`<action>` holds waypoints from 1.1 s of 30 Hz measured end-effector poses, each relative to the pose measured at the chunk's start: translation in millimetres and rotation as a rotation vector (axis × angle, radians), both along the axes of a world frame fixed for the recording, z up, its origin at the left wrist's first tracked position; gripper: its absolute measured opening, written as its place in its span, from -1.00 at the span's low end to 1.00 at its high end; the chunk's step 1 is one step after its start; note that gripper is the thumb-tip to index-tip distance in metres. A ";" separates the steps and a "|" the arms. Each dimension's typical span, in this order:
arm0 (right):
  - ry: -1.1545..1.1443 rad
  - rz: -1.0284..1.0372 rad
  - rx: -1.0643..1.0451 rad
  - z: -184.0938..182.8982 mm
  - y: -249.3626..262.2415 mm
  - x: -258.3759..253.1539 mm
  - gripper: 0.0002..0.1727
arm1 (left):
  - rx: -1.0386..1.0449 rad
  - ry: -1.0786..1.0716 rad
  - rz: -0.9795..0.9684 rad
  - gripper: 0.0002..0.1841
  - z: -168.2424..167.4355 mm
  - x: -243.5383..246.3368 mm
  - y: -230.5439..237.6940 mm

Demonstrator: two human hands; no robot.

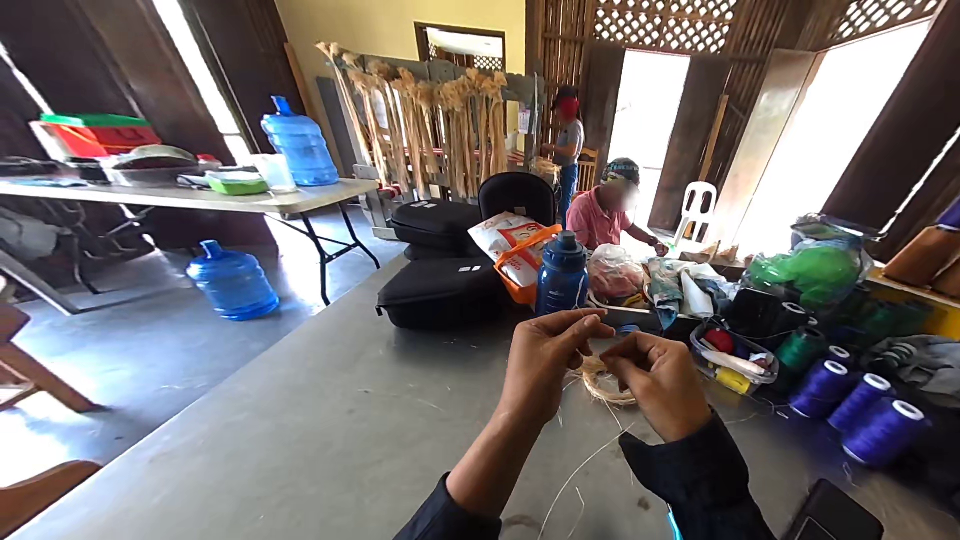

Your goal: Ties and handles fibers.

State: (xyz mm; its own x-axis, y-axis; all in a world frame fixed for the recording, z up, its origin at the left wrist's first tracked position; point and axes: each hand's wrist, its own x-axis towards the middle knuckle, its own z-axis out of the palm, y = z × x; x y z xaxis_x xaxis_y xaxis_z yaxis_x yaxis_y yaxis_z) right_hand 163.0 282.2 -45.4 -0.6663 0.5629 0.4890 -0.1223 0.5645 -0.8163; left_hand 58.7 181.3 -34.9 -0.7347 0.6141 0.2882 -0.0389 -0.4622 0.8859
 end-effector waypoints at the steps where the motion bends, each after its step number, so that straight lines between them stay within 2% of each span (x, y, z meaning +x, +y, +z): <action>1: -0.025 0.005 0.016 -0.4 0.6 0.0 -0.94 | 0.007 0.001 0.010 -0.81 -0.6 -0.1 0.4; 5: -0.169 0.088 0.093 2.9 7.7 5.8 -0.89 | 0.013 0.035 0.000 -0.78 -2.7 -0.8 1.2; 8: -0.066 0.136 0.115 5.0 19.8 14.7 -0.70 | -0.036 0.099 -0.066 -0.77 -3.4 -1.3 -0.3; 12: 0.245 0.085 -0.217 9.6 18.2 13.0 -0.78 | -0.099 0.323 -0.105 -0.82 -8.5 -1.2 0.5; 16: 0.265 0.117 -0.356 11.1 5.0 8.0 -0.86 | -0.124 0.423 -0.088 -0.85 -12.0 3.0 3.0; 21: 0.399 0.098 -0.326 5.2 -3.7 -0.2 -0.86 | -0.198 0.540 -0.054 -0.85 -13.0 4.0 3.4; 23: 0.407 0.072 -0.282 3.4 -1.3 -0.2 -0.86 | -0.326 0.643 -0.045 -0.92 -7.7 2.4 -2.6; 26: 0.332 -0.009 -0.136 3.7 2.4 2.4 -0.92 | -0.481 0.732 0.033 -0.84 4.5 -1.9 -17.1; 29: 0.243 -0.002 -0.022 2.4 4.0 3.3 -0.98 | -0.365 0.681 0.113 -0.83 9.2 -3.6 -26.1; 33: 0.211 0.045 -0.001 -1.0 -0.6 -0.1 -0.97 | -0.224 0.641 0.159 -0.89 3.3 4.5 -18.9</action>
